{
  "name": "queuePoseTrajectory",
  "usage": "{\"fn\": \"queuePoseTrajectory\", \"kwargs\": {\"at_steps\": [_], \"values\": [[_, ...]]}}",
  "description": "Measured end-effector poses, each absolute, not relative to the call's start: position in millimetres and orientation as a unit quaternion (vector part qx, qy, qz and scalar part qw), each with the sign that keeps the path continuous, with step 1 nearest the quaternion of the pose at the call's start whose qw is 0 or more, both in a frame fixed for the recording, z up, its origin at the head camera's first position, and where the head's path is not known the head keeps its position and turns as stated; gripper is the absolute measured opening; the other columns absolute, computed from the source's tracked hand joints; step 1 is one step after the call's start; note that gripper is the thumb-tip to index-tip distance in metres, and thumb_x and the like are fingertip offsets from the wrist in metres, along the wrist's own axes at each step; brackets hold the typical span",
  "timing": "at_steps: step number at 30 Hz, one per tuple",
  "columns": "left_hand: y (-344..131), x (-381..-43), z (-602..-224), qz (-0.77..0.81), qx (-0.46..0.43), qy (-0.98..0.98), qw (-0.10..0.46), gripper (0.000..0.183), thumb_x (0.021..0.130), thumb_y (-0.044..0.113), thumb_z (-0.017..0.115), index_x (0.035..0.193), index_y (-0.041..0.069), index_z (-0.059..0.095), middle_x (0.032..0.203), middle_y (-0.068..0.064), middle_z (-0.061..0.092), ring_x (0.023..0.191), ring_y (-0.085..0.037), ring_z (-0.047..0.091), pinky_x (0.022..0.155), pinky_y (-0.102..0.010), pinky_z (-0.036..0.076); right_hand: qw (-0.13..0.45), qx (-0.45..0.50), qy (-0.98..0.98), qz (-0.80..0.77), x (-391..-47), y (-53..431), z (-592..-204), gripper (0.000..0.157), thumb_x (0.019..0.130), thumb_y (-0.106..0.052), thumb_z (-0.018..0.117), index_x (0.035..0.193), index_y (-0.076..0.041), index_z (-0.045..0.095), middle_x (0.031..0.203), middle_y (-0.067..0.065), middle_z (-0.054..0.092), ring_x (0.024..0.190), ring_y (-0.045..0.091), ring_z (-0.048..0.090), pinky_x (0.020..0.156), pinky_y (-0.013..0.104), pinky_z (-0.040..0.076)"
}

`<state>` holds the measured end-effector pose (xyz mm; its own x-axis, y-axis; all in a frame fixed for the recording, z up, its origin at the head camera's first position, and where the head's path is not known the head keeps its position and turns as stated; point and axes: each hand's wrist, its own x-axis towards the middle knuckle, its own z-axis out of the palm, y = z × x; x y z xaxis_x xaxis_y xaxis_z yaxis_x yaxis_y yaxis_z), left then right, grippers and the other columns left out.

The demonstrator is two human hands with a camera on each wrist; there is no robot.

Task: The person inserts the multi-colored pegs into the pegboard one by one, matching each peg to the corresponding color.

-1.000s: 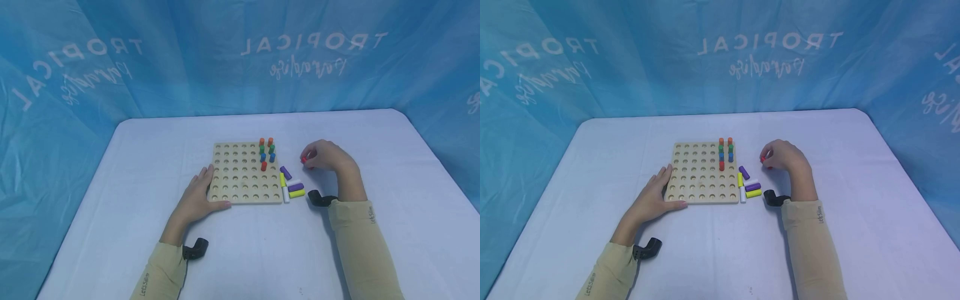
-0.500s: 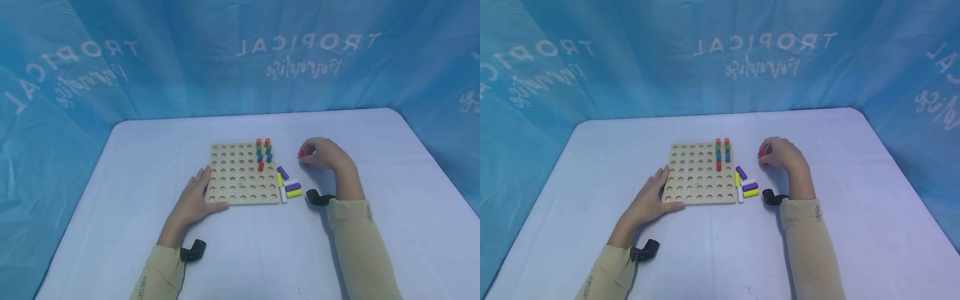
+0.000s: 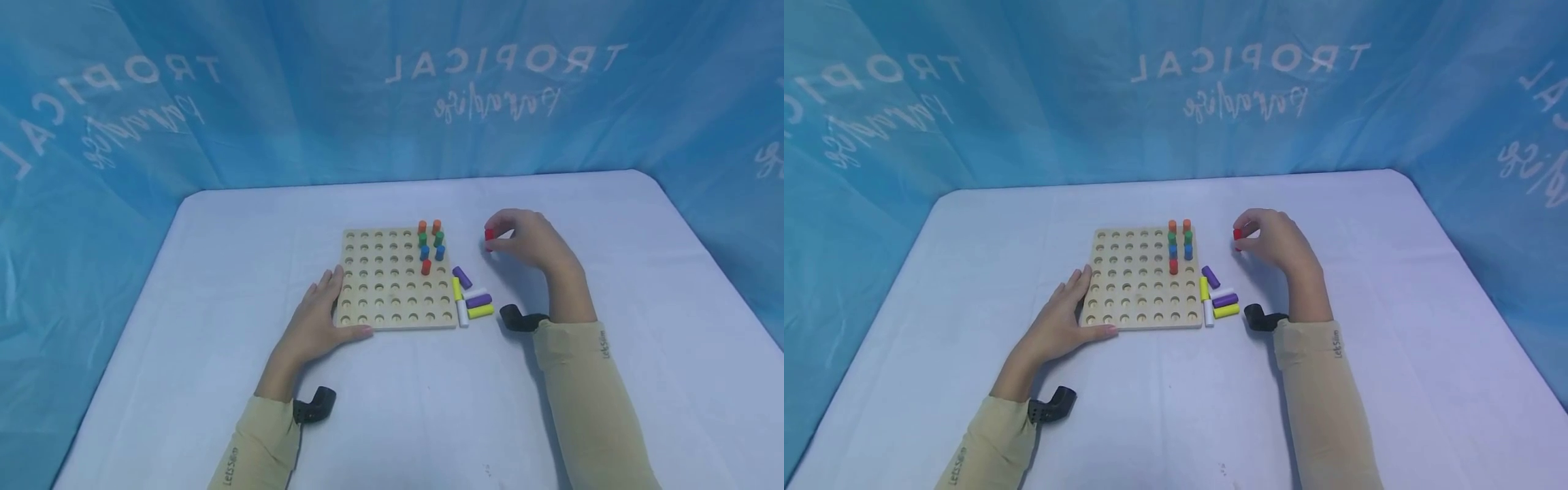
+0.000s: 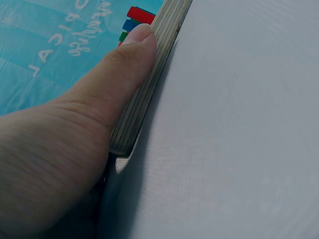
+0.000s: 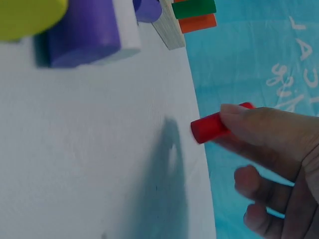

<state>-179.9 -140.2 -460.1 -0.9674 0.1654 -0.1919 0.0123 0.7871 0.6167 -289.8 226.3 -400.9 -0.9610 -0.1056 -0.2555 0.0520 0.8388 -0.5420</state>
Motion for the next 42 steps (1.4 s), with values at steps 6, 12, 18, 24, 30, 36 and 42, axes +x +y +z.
{"fn": "queuePoseTrajectory", "kwargs": {"at_steps": [6, 12, 18, 24, 30, 36, 42], "values": [[-140.0, -181.0, -459.0, 0.322, 0.047, 0.938, 0.121, 0.132, 0.065, 0.071, 0.079, 0.161, 0.02, 0.005, 0.168, -0.006, 0.007, 0.156, -0.031, 0.005, 0.126, -0.055, 0.01, 0.131, -0.033, 0.942, -0.308, -288.3, 219.0, -394.5, 0.029, 0.089, -0.021, 0.074, 0.117, -0.017, 0.067, 0.123, 0.009, 0.067, 0.12, 0.033, 0.054, 0.099, 0.055, 0.051], [-139.2, -181.1, -459.4, 0.322, 0.048, 0.938, 0.118, 0.131, 0.065, 0.07, 0.079, 0.161, 0.018, 0.006, 0.168, -0.006, 0.008, 0.156, -0.029, 0.006, 0.126, -0.053, 0.01, 0.133, -0.06, 0.938, -0.314, -285.3, 212.9, -388.9, 0.029, 0.087, -0.018, 0.077, 0.114, -0.018, 0.068, 0.118, 0.006, 0.068, 0.114, 0.029, 0.057, 0.096, 0.051, 0.053], [-139.0, -181.9, -458.4, 0.325, 0.048, 0.937, 0.116, 0.131, 0.065, 0.069, 0.08, 0.161, 0.018, 0.006, 0.168, -0.007, 0.008, 0.156, -0.029, 0.005, 0.126, -0.053, 0.009, 0.147, -0.086, 0.93, -0.326, -280.6, 203.5, -383.1, 0.021, 0.085, -0.016, 0.079, 0.105, -0.019, 0.071, 0.108, 0.003, 0.072, 0.105, 0.025, 0.06, 0.09, 0.046, 0.053], [-139.2, -182.2, -459.3, 0.325, 0.049, 0.937, 0.118, 0.132, 0.065, 0.069, 0.08, 0.161, 0.018, 0.006, 0.168, -0.009, 0.008, 0.156, -0.033, 0.005, 0.125, -0.056, 0.009, 0.164, -0.108, 0.926, -0.322, -276.7, 190.0, -379.8, 0.018, 0.084, -0.017, 0.08, 0.1, -0.02, 0.072, 0.105, -0.002, 0.074, 0.1, 0.023, 0.06, 0.085, 0.041, 0.052], [-139.0, -181.1, -460.4, 0.327, 0.045, 0.936, 0.121, 0.131, 0.065, 0.069, 0.08, 0.161, 0.02, 0.006, 0.168, -0.008, 0.007, 0.156, -0.036, 0.004, 0.125, -0.059, 0.01, 0.177, -0.124, 0.924, -0.315, -275.8, 181.3, -383.1, 0.015, 0.086, -0.015, 0.078, 0.098, -0.02, 0.072, 0.106, -0.004, 0.075, 0.101, 0.021, 0.062, 0.089, 0.041, 0.052], [-138.6, -180.0, -460.2, 0.328, 0.042, 0.936, 0.124, 0.13, 0.066, 0.068, 0.08, 0.161, 0.021, 0.005, 0.168, -0.007, 0.006, 0.155, -0.036, 0.004, 0.124, -0.059, 0.011, 0.177, -0.141, 0.92, -0.319, -276.1, 178.5, -388.3, 0.013, 0.086, -0.013, 0.077, 0.096, -0.02, 0.072, 0.103, -0.005, 0.075, 0.101, 0.02, 0.064, 0.093, 0.043, 0.054], [-138.3, -180.2, -459.0, 0.331, 0.045, 0.935, 0.116, 0.13, 0.066, 0.066, 0.081, 0.161, 0.02, 0.005, 0.168, -0.009, 0.007, 0.155, -0.037, 0.004, 0.124, -0.059, 0.01, 0.179, -0.152, 0.916, -0.324, -277.2, 176.0, -392.6, 0.012, 0.086, -0.012, 0.077, 0.095, -0.019, 0.072, 0.1, -0.004, 0.074, 0.098, 0.019, 0.065, 0.091, 0.041, 0.055]]}}
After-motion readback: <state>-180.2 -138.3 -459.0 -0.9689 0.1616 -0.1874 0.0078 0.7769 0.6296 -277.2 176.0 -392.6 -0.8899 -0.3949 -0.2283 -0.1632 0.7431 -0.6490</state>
